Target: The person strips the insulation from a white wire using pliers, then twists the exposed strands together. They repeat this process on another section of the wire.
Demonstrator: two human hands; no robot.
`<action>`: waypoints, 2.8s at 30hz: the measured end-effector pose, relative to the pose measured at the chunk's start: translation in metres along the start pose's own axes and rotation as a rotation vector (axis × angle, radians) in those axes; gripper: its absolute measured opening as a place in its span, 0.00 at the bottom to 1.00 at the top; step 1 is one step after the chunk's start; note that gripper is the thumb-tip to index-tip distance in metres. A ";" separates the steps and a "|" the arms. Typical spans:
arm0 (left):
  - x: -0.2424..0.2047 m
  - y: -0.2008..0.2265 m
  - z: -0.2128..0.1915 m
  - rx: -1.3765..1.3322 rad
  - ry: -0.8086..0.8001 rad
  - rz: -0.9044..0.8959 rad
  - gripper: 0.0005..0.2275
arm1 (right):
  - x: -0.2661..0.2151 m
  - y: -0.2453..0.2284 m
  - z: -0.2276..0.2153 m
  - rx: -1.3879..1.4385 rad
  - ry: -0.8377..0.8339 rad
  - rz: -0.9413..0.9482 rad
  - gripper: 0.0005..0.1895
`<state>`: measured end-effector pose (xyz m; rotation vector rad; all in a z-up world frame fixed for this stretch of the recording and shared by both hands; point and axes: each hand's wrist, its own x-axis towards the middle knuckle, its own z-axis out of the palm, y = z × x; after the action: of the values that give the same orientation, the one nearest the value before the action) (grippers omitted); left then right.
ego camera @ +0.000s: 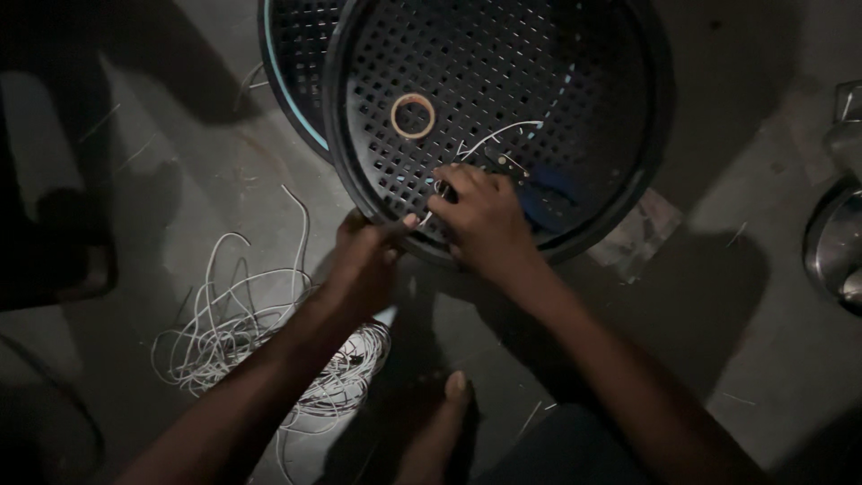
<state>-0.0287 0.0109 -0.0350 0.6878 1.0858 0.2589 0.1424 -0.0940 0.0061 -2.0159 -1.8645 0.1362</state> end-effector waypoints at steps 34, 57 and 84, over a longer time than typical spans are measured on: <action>-0.002 0.012 0.019 0.307 -0.004 0.143 0.18 | 0.006 -0.007 -0.002 -0.019 -0.059 0.103 0.24; 0.030 -0.046 -0.013 0.815 -0.062 0.914 0.23 | -0.001 -0.005 0.006 0.028 0.054 0.093 0.17; 0.007 -0.001 0.001 0.688 -0.034 0.712 0.20 | 0.007 -0.016 -0.006 0.058 0.059 0.130 0.13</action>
<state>-0.0253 0.0135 -0.0400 1.6920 0.8532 0.4836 0.1297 -0.0877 0.0182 -2.0781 -1.6751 0.1621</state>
